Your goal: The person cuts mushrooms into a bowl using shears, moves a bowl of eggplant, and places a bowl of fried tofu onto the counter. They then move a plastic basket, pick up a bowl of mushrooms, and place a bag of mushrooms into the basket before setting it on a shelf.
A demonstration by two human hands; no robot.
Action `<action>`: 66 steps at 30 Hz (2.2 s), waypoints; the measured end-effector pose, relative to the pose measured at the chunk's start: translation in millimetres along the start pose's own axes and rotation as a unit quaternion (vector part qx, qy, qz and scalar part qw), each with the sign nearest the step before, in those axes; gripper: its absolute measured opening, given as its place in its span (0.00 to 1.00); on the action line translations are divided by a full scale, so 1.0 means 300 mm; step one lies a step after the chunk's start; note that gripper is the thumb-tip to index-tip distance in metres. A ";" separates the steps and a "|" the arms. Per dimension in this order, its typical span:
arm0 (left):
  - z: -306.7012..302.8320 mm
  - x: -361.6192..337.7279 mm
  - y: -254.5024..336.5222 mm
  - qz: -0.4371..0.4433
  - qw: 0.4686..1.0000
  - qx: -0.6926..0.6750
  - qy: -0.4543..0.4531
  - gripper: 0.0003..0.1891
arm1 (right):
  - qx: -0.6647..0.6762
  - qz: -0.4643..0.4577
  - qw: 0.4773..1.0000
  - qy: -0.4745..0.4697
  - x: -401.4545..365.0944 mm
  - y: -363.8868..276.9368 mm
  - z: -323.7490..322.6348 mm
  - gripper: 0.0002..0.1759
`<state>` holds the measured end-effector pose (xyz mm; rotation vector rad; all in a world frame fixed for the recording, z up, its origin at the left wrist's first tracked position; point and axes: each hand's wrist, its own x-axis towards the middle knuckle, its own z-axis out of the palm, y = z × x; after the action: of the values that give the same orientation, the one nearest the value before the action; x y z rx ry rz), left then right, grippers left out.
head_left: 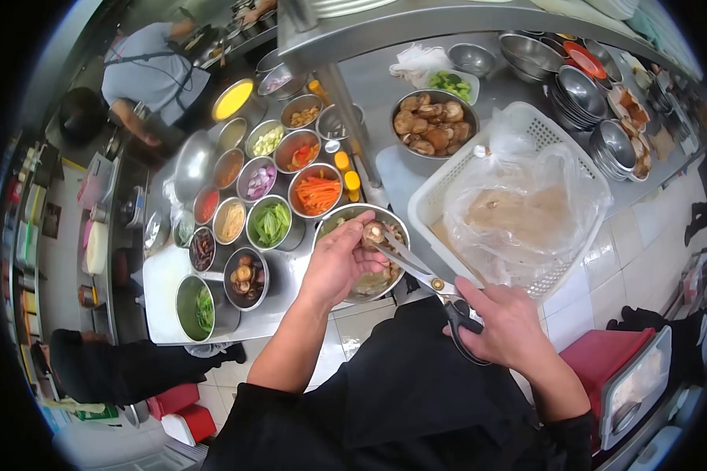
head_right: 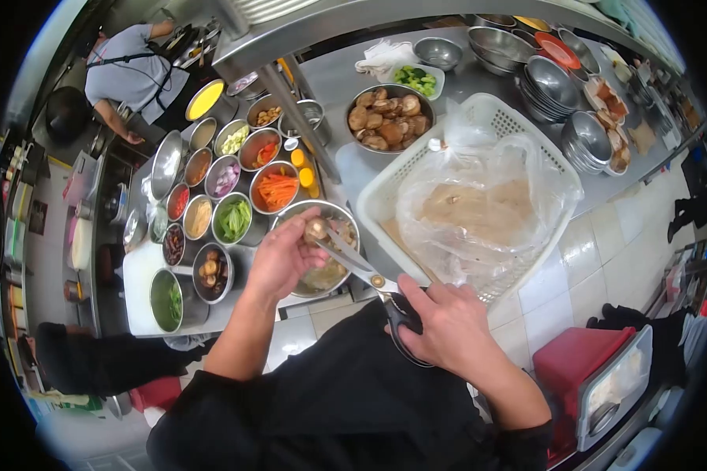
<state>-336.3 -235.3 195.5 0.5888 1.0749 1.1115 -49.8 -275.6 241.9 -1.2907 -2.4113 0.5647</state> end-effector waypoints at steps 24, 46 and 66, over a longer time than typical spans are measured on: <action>0.167 0.244 0.081 0.425 0.729 0.532 0.064 0.20 | 0.173 0.191 0.966 -0.015 -0.116 0.053 -0.074 0.33; 0.717 0.319 -0.221 0.152 0.446 0.831 -0.295 0.29 | 0.232 0.236 0.921 0.206 -0.409 0.381 -0.226 0.34; 0.460 0.171 -0.011 -0.036 0.980 0.130 -0.143 0.23 | 0.151 0.114 0.974 0.124 -0.265 0.311 -0.211 0.42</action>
<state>-207.2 -173.0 228.8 0.8817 0.9862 0.7987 87.9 -284.1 241.0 -1.4156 -1.9050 0.7497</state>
